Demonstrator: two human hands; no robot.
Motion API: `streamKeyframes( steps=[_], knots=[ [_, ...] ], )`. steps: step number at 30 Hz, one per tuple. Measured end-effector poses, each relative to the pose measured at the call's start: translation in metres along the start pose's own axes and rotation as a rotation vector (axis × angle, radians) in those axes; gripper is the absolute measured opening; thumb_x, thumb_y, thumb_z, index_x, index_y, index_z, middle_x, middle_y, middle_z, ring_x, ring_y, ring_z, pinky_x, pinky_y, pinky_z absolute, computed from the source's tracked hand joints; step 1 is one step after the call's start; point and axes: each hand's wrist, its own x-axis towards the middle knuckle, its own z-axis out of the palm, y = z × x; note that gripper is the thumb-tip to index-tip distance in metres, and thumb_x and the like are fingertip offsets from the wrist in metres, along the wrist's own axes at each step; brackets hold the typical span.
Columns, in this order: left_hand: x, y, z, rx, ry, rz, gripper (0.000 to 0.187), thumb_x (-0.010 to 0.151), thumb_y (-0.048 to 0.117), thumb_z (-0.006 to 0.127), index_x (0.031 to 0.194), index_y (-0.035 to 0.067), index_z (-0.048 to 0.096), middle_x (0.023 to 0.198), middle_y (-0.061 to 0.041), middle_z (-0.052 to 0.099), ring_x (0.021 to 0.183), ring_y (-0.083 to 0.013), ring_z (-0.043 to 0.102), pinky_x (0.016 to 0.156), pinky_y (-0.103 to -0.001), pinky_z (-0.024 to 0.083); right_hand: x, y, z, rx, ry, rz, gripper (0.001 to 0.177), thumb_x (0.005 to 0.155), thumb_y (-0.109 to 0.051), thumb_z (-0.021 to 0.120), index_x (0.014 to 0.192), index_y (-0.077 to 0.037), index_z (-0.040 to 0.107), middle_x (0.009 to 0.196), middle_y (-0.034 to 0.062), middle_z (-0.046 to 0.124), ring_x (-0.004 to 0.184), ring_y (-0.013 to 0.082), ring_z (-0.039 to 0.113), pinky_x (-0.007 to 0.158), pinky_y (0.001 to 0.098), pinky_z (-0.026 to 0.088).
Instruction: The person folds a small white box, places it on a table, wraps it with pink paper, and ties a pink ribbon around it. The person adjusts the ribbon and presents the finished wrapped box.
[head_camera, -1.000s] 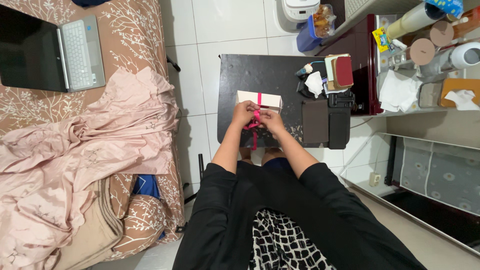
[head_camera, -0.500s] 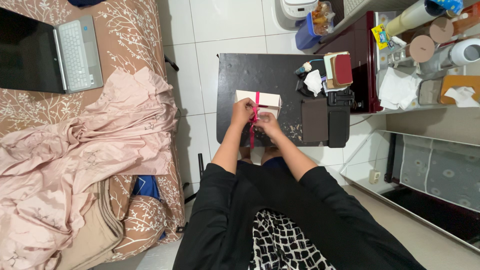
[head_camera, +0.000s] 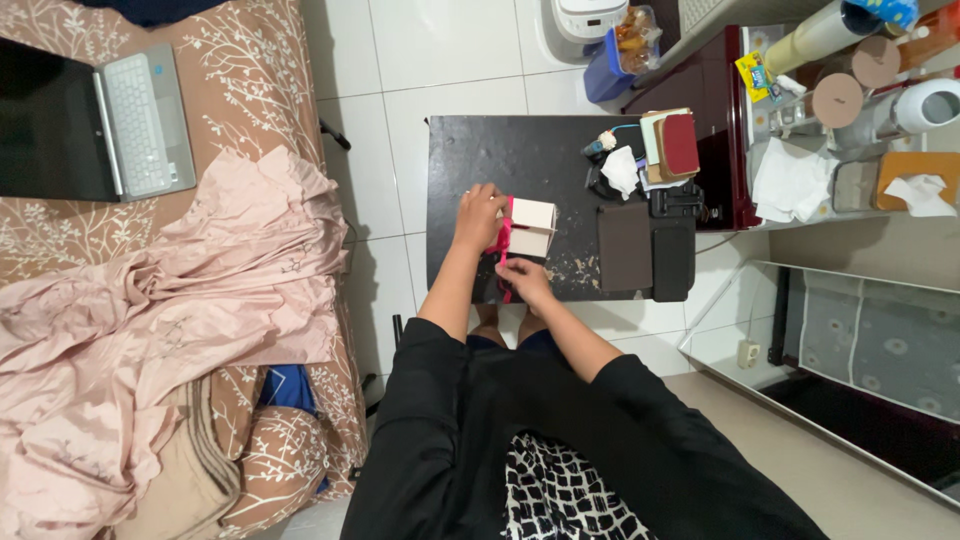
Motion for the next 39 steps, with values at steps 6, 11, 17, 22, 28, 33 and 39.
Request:
streamKeyframes(
  steps=[6, 11, 17, 22, 28, 33, 39],
  knots=[
    [0.007, -0.027, 0.030, 0.068, -0.294, 0.115, 0.013, 0.085, 0.006, 0.068, 0.097, 0.010, 0.068, 0.102, -0.007, 0.066, 0.102, -0.0309, 0.065, 0.079, -0.046, 0.054, 0.001, 0.004, 0.008, 0.069, -0.043, 0.110, 0.025, 0.089, -0.031, 0.079, 0.102, -0.009, 0.078, 0.084, -0.0046, 0.071, 0.068, 0.0044, 0.057, 0.060, 0.0215, 0.044],
    [0.002, -0.037, 0.045, 0.317, -0.475, 0.322, 0.019, 0.086, 0.010, 0.063, 0.104, 0.010, 0.067, 0.104, -0.008, 0.068, 0.098, -0.0286, 0.067, 0.074, -0.042, 0.059, 0.000, 0.011, 0.013, 0.041, -0.068, 0.175, 0.029, 0.090, -0.031, 0.081, 0.102, -0.005, 0.079, 0.078, 0.0003, 0.066, 0.061, 0.0083, 0.052, 0.055, 0.0254, 0.042],
    [0.004, -0.008, 0.012, 0.330, -0.430, 0.308, 0.016, 0.085, 0.009, 0.063, 0.101, 0.009, 0.066, 0.106, -0.005, 0.068, 0.101, -0.0257, 0.067, 0.073, -0.039, 0.060, -0.002, 0.033, -0.002, 0.003, -0.061, 0.039, 0.030, 0.092, -0.027, 0.080, 0.104, 0.000, 0.081, 0.082, 0.0020, 0.070, 0.065, 0.0055, 0.055, 0.059, 0.0224, 0.047],
    [0.014, 0.040, -0.060, 0.201, -0.323, 0.351, 0.023, 0.082, 0.008, 0.063, 0.105, 0.009, 0.066, 0.104, -0.004, 0.067, 0.098, -0.0247, 0.066, 0.071, -0.039, 0.059, 0.005, 0.035, -0.022, 0.126, 0.066, 0.119, 0.030, 0.093, -0.026, 0.073, 0.115, -0.006, 0.076, 0.086, 0.0024, 0.070, 0.061, 0.0127, 0.049, 0.054, 0.0304, 0.043],
    [0.009, 0.095, -0.148, 0.067, -0.257, 0.477, 0.033, 0.083, 0.011, 0.064, 0.116, 0.009, 0.067, 0.108, -0.004, 0.068, 0.102, -0.0242, 0.066, 0.079, -0.037, 0.057, 0.016, -0.006, -0.052, 0.711, -0.116, -0.069, 0.042, 0.101, -0.032, 0.058, 0.134, -0.006, 0.057, 0.118, 0.0105, 0.070, 0.098, 0.0248, 0.072, 0.075, 0.0394, 0.061],
    [-0.021, 0.119, -0.203, 0.190, -0.044, 0.739, 0.029, 0.088, 0.012, 0.065, 0.117, 0.010, 0.068, 0.112, -0.002, 0.067, 0.116, -0.0223, 0.067, 0.093, -0.032, 0.057, 0.029, -0.044, -0.081, 0.962, -0.250, 0.042, 0.054, 0.099, -0.043, 0.044, 0.137, -0.008, 0.058, 0.130, 0.0158, 0.068, 0.111, 0.0304, 0.071, 0.090, 0.0457, 0.061],
    [-0.036, 0.119, -0.227, 0.267, 0.008, 0.832, 0.026, 0.090, 0.014, 0.065, 0.115, 0.010, 0.069, 0.113, -0.002, 0.068, 0.117, -0.0236, 0.068, 0.103, -0.034, 0.056, 0.054, -0.054, -0.114, 0.643, -0.198, 0.011, 0.034, 0.102, -0.018, 0.058, 0.127, 0.002, 0.070, 0.120, 0.0199, 0.075, 0.104, 0.0283, 0.073, 0.090, 0.0409, 0.061]
  ],
)
